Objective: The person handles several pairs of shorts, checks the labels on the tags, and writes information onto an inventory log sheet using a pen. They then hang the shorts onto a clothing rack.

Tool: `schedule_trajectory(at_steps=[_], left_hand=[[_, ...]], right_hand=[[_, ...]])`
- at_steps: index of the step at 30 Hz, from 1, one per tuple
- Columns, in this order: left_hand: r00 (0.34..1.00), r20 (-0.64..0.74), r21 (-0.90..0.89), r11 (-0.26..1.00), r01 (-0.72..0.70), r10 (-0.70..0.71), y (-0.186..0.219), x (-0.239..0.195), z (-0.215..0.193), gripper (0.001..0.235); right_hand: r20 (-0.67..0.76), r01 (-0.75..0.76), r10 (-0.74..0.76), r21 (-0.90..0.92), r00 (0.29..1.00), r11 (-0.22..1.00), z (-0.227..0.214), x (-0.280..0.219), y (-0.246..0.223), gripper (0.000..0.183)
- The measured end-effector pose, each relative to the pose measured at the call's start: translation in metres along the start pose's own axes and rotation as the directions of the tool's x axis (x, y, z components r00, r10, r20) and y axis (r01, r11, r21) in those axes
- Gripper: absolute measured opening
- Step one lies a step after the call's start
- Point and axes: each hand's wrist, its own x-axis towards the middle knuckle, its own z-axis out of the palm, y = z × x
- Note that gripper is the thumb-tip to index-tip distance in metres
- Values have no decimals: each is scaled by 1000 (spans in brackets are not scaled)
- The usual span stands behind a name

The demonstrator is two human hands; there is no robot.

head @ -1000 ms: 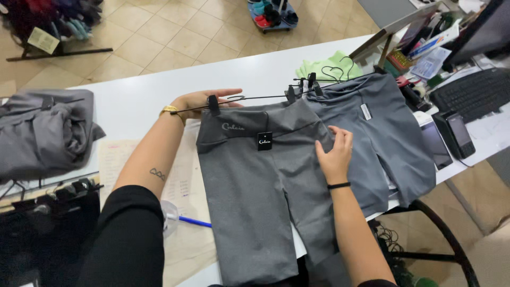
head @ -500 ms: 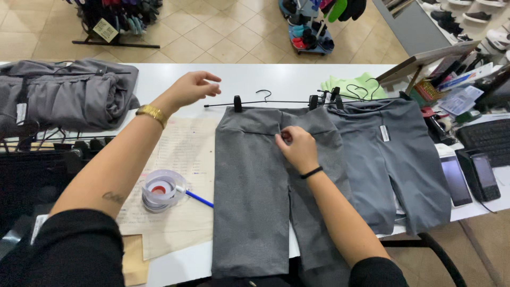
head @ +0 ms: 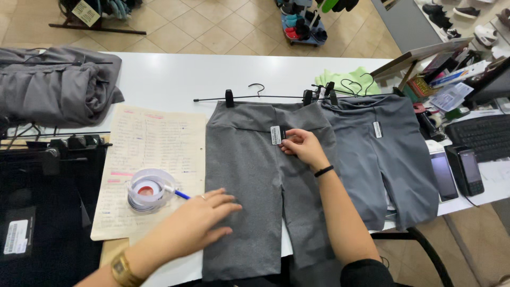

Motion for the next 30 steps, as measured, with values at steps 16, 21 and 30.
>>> schedule_trajectory(at_steps=[16, 21, 30], left_hand=[[931, -365, 403, 906, 129, 29, 10, 12, 105, 93], [930, -368, 390, 911, 131, 23, 13, 12, 102, 91], [927, -375, 379, 915, 136, 18, 13, 12, 103, 91]], right_hand=[[-29, -44, 46, 75, 999, 996, 13, -19, -27, 22], [-92, 79, -106, -257, 990, 963, 8, -23, -34, 21], [37, 421, -628, -773, 777, 475, 6, 70, -79, 24]])
